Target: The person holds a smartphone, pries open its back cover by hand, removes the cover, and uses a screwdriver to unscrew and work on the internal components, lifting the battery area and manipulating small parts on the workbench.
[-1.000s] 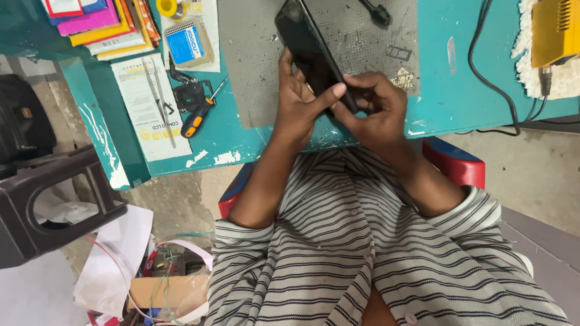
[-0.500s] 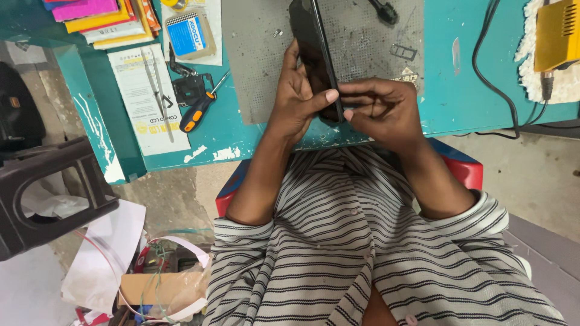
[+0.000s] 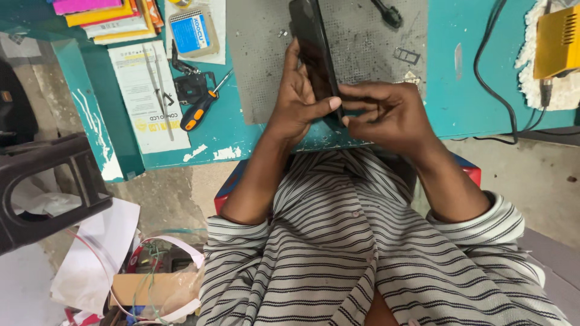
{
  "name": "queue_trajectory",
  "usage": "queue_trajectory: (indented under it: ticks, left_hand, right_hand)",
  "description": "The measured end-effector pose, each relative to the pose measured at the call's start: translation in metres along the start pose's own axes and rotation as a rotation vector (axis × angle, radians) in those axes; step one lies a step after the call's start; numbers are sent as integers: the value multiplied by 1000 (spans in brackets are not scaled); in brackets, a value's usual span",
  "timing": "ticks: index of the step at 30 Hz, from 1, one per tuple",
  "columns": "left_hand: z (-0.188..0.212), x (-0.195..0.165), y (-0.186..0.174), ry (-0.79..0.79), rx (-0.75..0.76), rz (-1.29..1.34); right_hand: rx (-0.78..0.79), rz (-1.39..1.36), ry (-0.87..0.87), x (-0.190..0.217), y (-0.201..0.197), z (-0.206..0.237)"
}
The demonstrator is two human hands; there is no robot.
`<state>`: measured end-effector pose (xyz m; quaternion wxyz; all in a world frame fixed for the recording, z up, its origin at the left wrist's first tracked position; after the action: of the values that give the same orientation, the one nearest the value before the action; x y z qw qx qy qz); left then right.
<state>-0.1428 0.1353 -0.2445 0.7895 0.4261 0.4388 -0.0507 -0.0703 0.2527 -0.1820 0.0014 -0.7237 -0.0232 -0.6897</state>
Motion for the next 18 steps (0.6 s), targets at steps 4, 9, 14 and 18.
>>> queue_trajectory:
  ticks: [4,9,14,18]
  left_hand:
    - [1,-4,3,26,14,-39]
    - [-1,-3,3,44,8,-66]
    - [-2,-4,4,37,17,-73]
    - [-2,-3,0,37,-1,-87]
  right_hand:
    - [-14,40,-14,2,-3,-3]
    - [-33,76,-48,4,-7,-4]
    - [-6,150,-117,10,-7,-10]
    - [-1,142,-122,14,-4,-13]
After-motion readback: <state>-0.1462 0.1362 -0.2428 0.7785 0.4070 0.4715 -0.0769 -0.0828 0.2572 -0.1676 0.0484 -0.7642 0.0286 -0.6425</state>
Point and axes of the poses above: each hand's wrist, its own z-axis away from the middle knuckle, its own y-axis out of the palm, x = y × z, the point moved 10 cm from there along -z, towards the middle knuckle, and after that the axes turned 12 degrees about -y, right-handed, at the moved point
